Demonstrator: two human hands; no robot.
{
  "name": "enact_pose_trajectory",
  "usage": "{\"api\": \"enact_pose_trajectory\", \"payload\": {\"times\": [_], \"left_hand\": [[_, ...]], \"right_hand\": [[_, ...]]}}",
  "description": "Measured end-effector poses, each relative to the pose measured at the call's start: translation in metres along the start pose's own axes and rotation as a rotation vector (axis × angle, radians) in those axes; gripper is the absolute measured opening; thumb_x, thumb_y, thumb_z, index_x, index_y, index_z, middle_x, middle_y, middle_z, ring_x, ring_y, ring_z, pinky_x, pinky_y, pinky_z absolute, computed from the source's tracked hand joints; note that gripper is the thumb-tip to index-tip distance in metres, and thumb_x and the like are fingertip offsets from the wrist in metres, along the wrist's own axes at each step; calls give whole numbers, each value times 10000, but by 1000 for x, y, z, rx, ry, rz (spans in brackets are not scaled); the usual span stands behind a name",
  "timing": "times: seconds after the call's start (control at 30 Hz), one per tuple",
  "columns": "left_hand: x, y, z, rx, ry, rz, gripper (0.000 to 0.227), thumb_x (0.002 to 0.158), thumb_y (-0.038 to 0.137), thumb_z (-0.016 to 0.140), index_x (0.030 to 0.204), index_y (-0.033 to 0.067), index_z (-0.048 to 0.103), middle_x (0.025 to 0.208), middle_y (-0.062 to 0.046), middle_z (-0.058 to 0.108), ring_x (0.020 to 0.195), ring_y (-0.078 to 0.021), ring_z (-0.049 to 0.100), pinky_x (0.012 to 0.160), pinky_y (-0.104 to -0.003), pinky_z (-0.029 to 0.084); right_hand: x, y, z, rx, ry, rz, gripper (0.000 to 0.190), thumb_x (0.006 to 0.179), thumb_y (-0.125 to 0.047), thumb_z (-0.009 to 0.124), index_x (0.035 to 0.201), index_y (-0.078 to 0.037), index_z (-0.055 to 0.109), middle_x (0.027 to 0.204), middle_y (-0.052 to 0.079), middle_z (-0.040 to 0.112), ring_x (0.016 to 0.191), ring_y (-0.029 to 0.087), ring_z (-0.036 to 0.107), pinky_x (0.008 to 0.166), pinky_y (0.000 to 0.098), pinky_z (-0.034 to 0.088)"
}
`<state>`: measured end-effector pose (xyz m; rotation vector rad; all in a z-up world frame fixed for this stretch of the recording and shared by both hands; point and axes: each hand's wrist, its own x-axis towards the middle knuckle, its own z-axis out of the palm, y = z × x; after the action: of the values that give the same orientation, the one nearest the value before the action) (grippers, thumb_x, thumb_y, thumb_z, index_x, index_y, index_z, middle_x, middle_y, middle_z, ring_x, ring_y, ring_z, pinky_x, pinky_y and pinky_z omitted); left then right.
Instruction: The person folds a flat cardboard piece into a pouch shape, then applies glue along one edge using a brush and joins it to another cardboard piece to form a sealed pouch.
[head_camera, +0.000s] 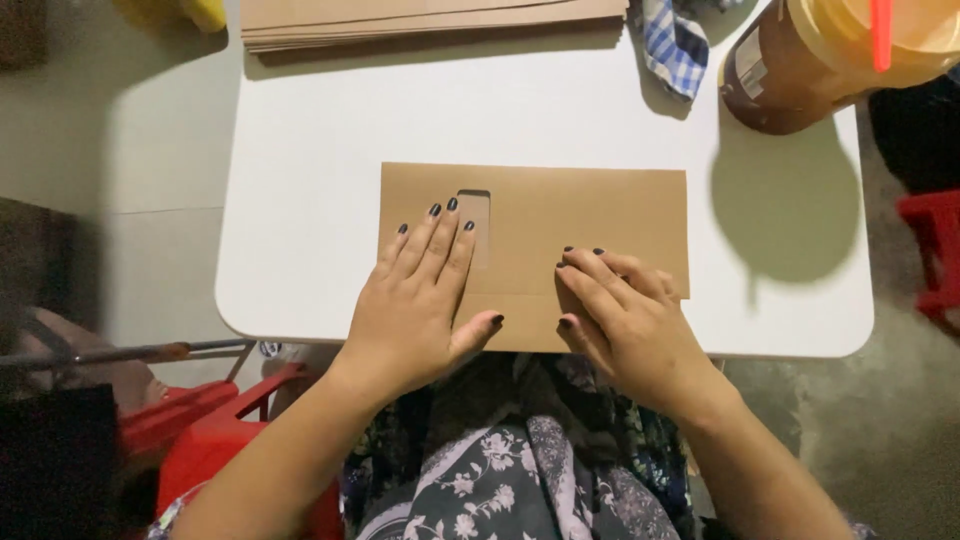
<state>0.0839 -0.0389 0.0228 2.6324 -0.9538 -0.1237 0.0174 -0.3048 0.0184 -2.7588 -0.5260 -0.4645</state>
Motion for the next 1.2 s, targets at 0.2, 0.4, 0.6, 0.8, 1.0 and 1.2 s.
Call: {"api": "enact_pose_trajectory", "payload": {"times": [0.2,0.4,0.6,0.8,1.0,1.2], "left_hand": [[19,4,-33,136,-57,61,885,903,652,578,1444,-45,517,1524,-331,466,1397,-462,462,1087,-530,344],[53,-4,-55,217,-256,21,1226,711,843,719,1522,-25,417,1581,-288,399,1248,-382,486,914,-439,415],[112,-55,-27,237,44,102,530,799,497,786,1092,78,648,1062,-80,567,982,-296,531,741,-430,446],[148,-54,-42,-70,-202,-38,203,800,269,804,919,145,695,798,-32,621,820,-281,574,743,-427,403],[150,-61,-43,-329,-111,-101,80,900,207,728,849,151,756,796,-28,700,839,-255,646,860,-426,458],[143,-49,-52,-314,-68,-3,122,943,200,662,905,103,724,801,-100,692,821,-308,684,788,-443,535]], "right_hand": [[43,1,-3,-200,-75,-109,522,973,-423,544,1434,-183,588,1441,33,615,1072,281,602,774,391,453],[98,12,7,-148,-498,-9,652,997,-409,448,1544,-59,396,1627,92,370,908,384,606,556,456,610],[103,17,12,-277,-449,-75,674,965,-454,537,1520,-77,464,1602,76,428,856,355,694,474,430,617],[119,37,5,2,-523,21,714,906,-493,635,1502,-126,495,1589,64,477,1055,411,704,749,513,630],[132,83,16,-80,-39,-20,175,889,-219,757,1058,-264,769,917,-97,698,938,188,602,784,340,487],[136,84,20,281,-224,261,107,929,-125,665,900,-172,755,769,64,710,840,319,715,724,402,556]]}}
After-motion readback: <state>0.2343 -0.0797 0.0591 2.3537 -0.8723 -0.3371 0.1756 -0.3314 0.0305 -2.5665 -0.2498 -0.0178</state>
